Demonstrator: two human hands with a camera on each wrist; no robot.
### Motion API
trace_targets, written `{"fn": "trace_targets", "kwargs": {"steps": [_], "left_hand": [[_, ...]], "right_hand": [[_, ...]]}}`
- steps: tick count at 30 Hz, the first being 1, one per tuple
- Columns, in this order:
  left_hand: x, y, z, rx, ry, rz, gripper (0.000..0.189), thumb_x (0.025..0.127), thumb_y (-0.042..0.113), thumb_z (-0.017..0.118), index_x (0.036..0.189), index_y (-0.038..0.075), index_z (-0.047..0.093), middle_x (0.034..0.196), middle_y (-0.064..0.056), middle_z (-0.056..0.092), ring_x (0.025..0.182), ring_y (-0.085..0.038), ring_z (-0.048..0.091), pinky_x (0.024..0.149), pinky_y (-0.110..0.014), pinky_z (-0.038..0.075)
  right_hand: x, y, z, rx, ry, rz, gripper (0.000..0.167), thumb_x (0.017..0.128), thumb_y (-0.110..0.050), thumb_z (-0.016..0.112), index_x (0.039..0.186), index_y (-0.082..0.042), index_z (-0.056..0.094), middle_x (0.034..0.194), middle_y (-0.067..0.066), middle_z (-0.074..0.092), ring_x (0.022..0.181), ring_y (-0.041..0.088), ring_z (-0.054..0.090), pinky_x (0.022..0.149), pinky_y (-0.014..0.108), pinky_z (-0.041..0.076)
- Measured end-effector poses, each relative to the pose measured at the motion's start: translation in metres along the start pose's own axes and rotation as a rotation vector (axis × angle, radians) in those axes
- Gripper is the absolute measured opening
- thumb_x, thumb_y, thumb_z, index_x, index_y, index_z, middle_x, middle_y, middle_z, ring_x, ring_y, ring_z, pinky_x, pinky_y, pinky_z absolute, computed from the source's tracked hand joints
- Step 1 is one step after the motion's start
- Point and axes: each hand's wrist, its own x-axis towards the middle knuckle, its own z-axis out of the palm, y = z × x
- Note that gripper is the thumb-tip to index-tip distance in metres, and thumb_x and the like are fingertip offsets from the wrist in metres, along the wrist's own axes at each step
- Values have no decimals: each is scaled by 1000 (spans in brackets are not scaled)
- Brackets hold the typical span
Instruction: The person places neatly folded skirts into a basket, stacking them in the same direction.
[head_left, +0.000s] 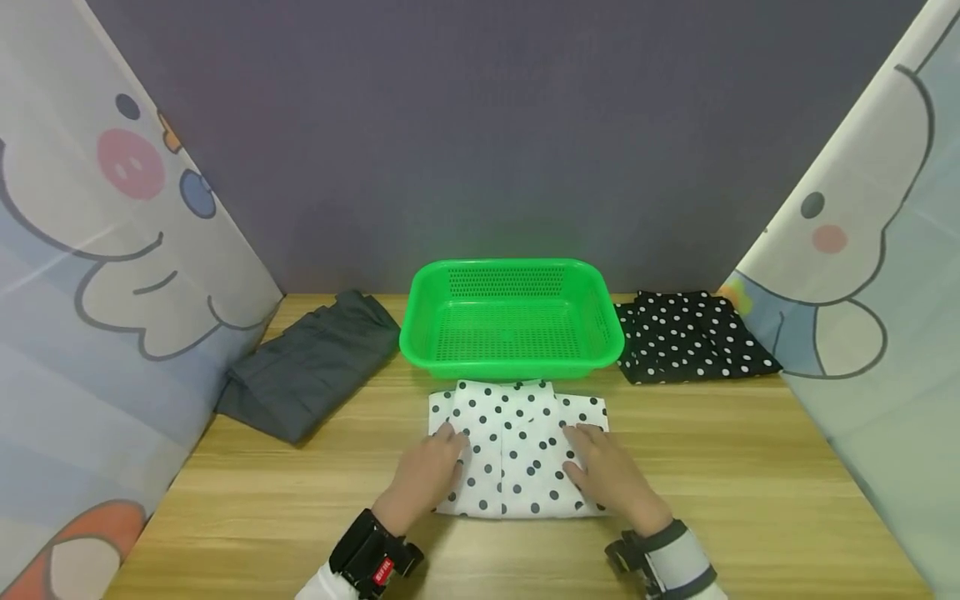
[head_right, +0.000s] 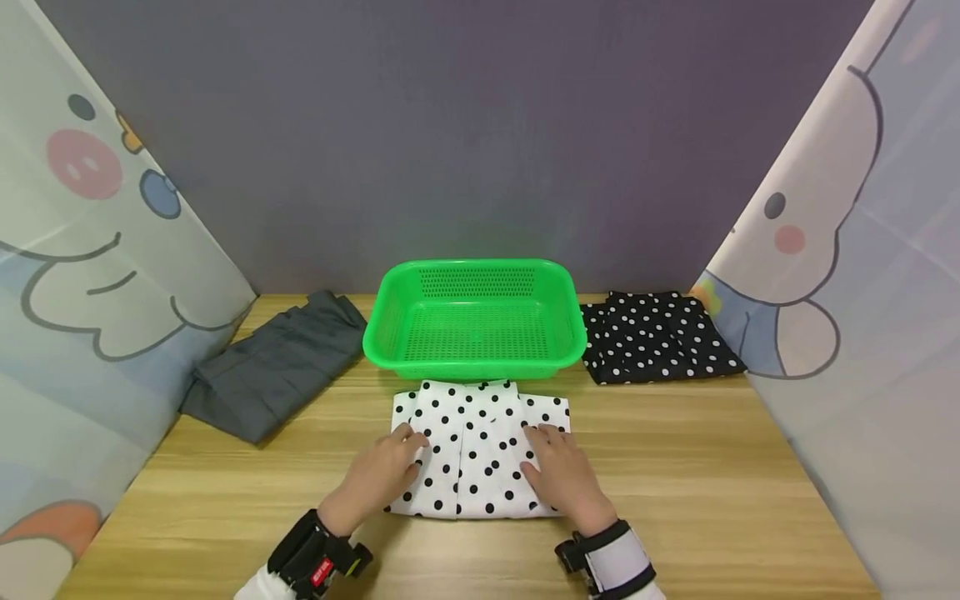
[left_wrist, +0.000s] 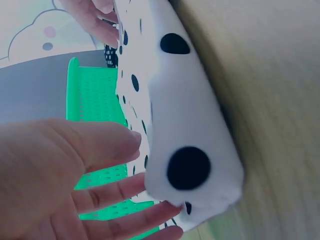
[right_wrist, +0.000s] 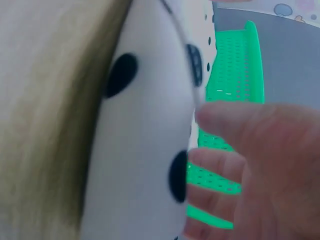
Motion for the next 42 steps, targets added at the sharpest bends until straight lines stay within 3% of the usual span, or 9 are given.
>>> {"fn": "trace_targets", "kwargs": {"steps": [5,11,15,19,26,36,42], "left_hand": [[8,1,-1,17,27,-57,26,73,14,72,98,8,65,77,-4,52,51,-11,38,43,-20,29],[16,-1,-2,-23,29,-151,40,69,11,74,107,4,62,97,-13,57,64,-21,52,48,-26,42],[22,-5,-4,-71,-34,-216,51,69,14,76,116,3,59,107,-19,55,73,-27,55,52,-31,46],[26,-7,-5,-103,-114,-266,60,70,18,77,122,1,54,106,-21,53,74,-27,54,55,-32,47],[30,-4,-5,-175,-185,-398,51,70,15,74,113,-4,55,90,-21,53,63,-25,51,49,-31,43],[32,-1,-7,-205,-213,-459,48,67,16,76,105,-6,57,90,-22,52,66,-28,52,55,-36,45],[31,-2,-6,-206,-224,-470,52,65,19,77,106,-7,57,94,-22,51,68,-28,52,57,-36,45]], "right_hand": [[2,-4,-5,-19,42,57,51,83,-22,65,126,1,51,123,26,50,112,43,49,92,53,42],[7,-3,-6,-58,12,136,58,81,-26,67,129,1,49,125,28,47,109,47,48,84,55,45],[11,-4,-9,-58,-17,191,62,81,-28,66,131,2,45,128,31,42,109,50,46,82,57,45],[13,-6,-11,-64,-36,221,64,81,-27,66,131,5,43,128,34,39,108,53,44,81,59,45],[13,-10,-13,-52,-69,303,72,80,-26,67,133,12,35,126,40,36,102,56,46,74,56,49],[17,-8,-9,-34,-73,344,73,83,-26,64,132,18,31,126,41,34,105,59,42,81,59,45],[16,-5,-8,-23,-80,331,70,81,-27,64,128,17,37,122,40,36,100,56,46,76,57,47]]}}
